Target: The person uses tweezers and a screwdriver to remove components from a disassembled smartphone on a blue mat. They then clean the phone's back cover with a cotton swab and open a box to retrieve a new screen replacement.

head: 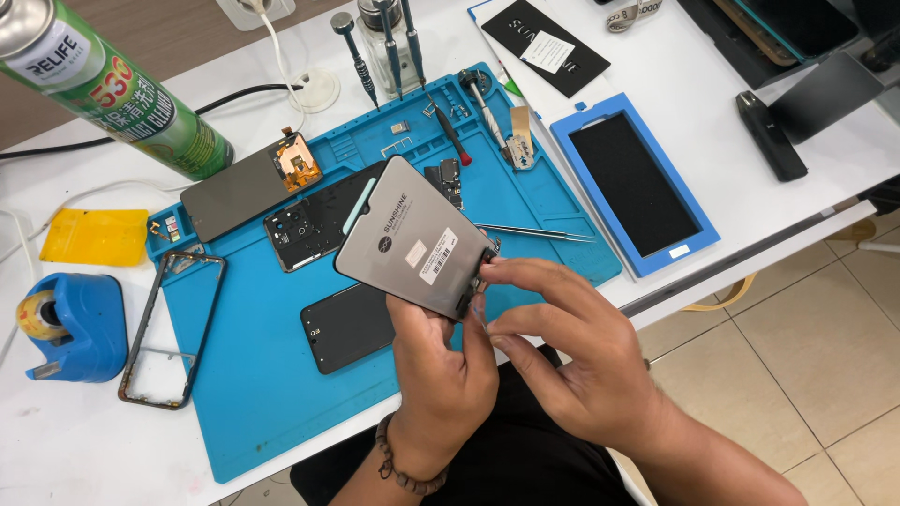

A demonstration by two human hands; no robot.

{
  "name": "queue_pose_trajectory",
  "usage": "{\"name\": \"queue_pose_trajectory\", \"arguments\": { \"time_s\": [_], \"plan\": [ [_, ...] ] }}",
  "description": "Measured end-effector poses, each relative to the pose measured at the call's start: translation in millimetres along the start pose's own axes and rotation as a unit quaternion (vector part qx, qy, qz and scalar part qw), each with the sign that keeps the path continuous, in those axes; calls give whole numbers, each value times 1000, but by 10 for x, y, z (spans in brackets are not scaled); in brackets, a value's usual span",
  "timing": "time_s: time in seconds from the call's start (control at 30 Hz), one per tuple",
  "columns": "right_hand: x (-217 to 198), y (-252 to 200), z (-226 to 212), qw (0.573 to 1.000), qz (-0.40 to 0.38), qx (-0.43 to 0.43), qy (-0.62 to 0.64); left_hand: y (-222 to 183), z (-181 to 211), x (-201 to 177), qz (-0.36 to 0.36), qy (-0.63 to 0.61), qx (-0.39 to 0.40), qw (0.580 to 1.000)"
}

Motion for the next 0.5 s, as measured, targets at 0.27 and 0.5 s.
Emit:
{"name": "queue_pose_trajectory", "arguments": {
  "time_s": [0.27, 0.5],
  "plan": [
    [48, 18, -74, 1000, -3, -24, -9, 23, -8, -17, 14, 2, 15, 1000],
    [-27, 17, 10, 1000, -5, 12, 24, 30, -4, -86, 17, 3, 5, 1000]
  ]
}}
Point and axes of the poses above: each hand's wrist, its own y-axis towards the middle knuckle, its own x-axis out of the palm, z = x × y, the point moved 6 cm from there along y, towards the middle knuckle, and after that the axes turned 10 degrees about x, right-handed, at the moved point
